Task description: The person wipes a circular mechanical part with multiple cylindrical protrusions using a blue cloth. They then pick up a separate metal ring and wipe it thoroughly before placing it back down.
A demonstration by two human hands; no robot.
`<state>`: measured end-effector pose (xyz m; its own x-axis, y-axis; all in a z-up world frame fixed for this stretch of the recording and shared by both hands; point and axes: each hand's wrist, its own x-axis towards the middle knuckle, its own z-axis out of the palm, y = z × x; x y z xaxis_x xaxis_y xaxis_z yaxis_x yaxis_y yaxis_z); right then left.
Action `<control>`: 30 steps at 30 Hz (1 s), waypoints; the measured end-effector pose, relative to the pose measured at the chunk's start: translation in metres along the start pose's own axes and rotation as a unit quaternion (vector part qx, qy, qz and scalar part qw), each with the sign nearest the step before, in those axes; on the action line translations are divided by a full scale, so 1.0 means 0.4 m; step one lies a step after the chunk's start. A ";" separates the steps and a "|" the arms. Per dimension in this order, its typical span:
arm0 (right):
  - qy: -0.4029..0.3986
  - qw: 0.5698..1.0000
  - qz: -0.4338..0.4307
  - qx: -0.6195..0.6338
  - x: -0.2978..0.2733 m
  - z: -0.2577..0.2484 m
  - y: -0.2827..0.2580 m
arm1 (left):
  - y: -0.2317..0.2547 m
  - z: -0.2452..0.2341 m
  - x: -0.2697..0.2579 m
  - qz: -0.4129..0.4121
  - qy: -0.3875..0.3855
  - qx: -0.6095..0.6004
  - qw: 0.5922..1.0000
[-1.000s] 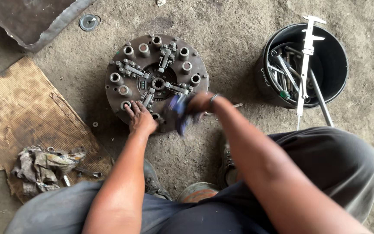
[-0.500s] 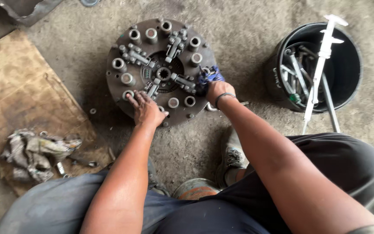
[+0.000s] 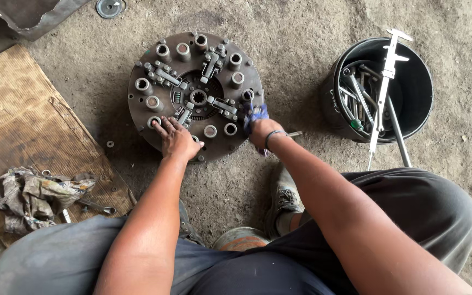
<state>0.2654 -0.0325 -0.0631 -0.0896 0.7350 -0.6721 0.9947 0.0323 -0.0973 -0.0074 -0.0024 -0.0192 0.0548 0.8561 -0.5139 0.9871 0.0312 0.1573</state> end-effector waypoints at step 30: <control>0.207 0.965 0.127 0.099 0.011 -0.083 -0.041 | 0.012 0.002 -0.009 -0.001 0.000 0.004 1.000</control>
<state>0.2503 -0.0071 -0.0400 0.2250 0.9107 -0.3463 0.9491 -0.2853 -0.1336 -0.0028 -0.0057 -0.0174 0.0530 0.8564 -0.5136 0.9883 0.0287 0.1499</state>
